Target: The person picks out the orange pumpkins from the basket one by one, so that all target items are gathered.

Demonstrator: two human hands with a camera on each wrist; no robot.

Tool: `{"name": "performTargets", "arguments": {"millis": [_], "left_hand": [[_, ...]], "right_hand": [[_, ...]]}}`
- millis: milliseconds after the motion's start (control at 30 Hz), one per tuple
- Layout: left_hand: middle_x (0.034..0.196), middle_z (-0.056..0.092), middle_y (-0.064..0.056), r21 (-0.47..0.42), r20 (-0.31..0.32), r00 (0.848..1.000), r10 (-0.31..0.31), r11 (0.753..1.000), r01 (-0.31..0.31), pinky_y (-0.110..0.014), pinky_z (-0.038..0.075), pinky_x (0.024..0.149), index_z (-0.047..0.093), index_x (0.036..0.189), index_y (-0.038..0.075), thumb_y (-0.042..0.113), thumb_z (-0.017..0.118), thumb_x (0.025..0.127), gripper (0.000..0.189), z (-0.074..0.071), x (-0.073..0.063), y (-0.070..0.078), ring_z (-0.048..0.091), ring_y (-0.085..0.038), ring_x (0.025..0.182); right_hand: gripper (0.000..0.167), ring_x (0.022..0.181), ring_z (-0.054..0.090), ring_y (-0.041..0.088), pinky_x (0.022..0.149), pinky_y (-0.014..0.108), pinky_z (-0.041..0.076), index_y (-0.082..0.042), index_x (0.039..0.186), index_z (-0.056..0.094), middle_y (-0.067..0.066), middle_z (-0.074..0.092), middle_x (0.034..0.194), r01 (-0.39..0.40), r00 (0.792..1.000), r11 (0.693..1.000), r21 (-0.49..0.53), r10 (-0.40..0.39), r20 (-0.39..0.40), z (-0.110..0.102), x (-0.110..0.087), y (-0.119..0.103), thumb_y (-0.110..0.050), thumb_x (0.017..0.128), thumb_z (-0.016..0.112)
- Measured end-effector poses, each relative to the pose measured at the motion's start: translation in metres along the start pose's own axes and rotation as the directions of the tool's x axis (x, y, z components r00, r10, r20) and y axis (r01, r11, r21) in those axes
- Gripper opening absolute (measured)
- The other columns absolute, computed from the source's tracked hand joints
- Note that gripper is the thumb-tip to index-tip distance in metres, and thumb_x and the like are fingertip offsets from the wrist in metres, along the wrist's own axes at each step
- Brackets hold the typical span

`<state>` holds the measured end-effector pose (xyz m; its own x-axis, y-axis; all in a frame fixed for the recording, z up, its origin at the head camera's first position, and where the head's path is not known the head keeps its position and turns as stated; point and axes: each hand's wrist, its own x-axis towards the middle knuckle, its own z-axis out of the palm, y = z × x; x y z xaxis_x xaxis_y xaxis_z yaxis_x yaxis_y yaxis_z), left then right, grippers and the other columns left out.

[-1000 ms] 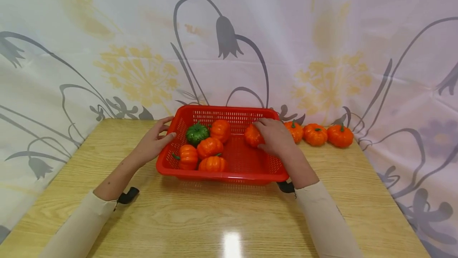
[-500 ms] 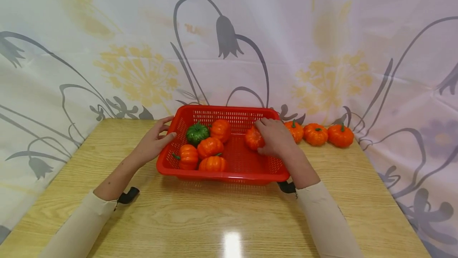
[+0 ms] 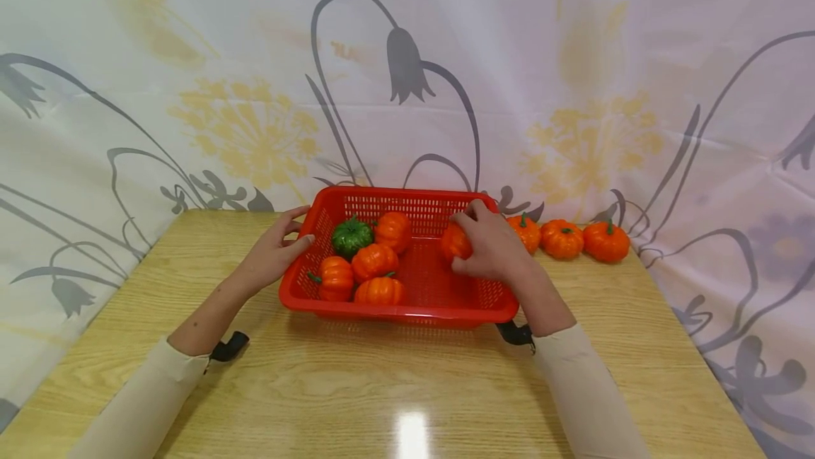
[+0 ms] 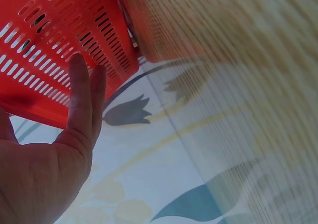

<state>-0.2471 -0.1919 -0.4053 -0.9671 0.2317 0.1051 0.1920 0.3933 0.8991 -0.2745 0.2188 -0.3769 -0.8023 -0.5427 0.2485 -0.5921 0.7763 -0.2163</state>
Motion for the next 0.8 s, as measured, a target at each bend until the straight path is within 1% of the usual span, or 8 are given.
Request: {"name": "performTargets", "arguments": {"millis": [100,167,367,467,600,733,800], "left_hand": [[0.142,0.056,-0.029,-0.006,0.001,1.000,0.001,1.000,-0.001,-0.048,0.065,0.085,0.024,0.168,0.007,0.020,0.058,0.110,0.069,0.000,0.000,0.001,0.070,-0.045,0.114],[0.142,0.056,-0.029,-0.005,0.002,1.000,0.001,1.000,-0.001,-0.048,0.065,0.085,0.023,0.168,0.007,0.020,0.058,0.110,0.069,0.000,0.000,0.001,0.070,-0.045,0.114],[0.140,0.056,-0.028,0.008,0.002,1.000,-0.007,1.000,0.007,-0.047,0.065,0.085,0.025,0.167,0.007,0.019,0.057,0.110,0.067,0.000,0.000,0.002,0.070,-0.044,0.114],[0.141,0.056,-0.028,0.013,-0.001,1.000,-0.015,1.000,0.015,-0.047,0.065,0.085,0.025,0.167,0.008,0.020,0.057,0.110,0.066,0.001,-0.001,0.002,0.070,-0.043,0.114],[0.141,0.056,-0.028,0.010,-0.001,1.000,-0.015,1.000,0.015,-0.046,0.065,0.085,0.025,0.167,0.007,0.018,0.056,0.110,0.066,0.001,0.000,0.001,0.070,-0.043,0.114],[0.140,0.056,-0.028,0.012,-0.001,1.000,-0.018,1.000,0.018,-0.046,0.065,0.084,0.025,0.167,0.008,0.018,0.057,0.110,0.066,0.000,0.000,0.001,0.071,-0.042,0.113],[0.140,0.057,-0.027,0.014,-0.003,1.000,-0.022,1.000,0.022,-0.046,0.066,0.084,0.026,0.167,0.009,0.018,0.057,0.110,0.066,0.000,0.000,0.001,0.071,-0.042,0.113]], "right_hand": [[0.061,0.095,0.063,0.036,0.085,0.053,0.057,-0.006,0.139,0.065,0.016,0.049,0.130,-0.003,1.000,0.999,0.049,0.003,-0.014,0.000,-0.001,0.001,-0.021,0.082,0.080],[0.060,0.094,0.063,0.035,0.085,0.051,0.056,-0.008,0.139,0.066,0.015,0.047,0.130,-0.003,1.000,0.996,0.084,0.005,-0.029,0.000,-0.001,0.002,-0.021,0.082,0.080],[0.062,0.105,0.058,0.035,0.090,0.050,0.054,-0.010,0.142,0.065,0.013,0.044,0.133,0.020,0.996,0.982,0.189,-0.004,-0.084,-0.001,-0.004,0.004,-0.019,0.083,0.081],[0.060,0.104,0.057,0.032,0.085,0.048,0.055,-0.012,0.142,0.065,0.012,0.044,0.132,0.046,0.992,0.970,0.237,-0.016,-0.128,-0.002,-0.007,0.004,-0.018,0.084,0.079],[0.059,0.102,0.058,0.028,0.080,0.048,0.058,-0.011,0.141,0.063,0.011,0.049,0.131,0.082,0.980,0.954,0.288,-0.024,-0.200,-0.005,-0.010,0.004,-0.018,0.084,0.076],[0.066,0.107,0.058,0.025,0.086,0.048,0.057,-0.007,0.144,0.056,0.012,0.055,0.134,0.096,0.969,0.949,0.300,-0.020,-0.248,-0.008,-0.013,0.003,-0.018,0.084,0.079],[0.070,0.110,0.059,0.024,0.091,0.043,0.056,-0.005,0.146,0.053,0.011,0.057,0.135,0.090,0.967,0.944,0.319,-0.006,-0.255,-0.009,-0.015,0.002,-0.017,0.083,0.082]]}}
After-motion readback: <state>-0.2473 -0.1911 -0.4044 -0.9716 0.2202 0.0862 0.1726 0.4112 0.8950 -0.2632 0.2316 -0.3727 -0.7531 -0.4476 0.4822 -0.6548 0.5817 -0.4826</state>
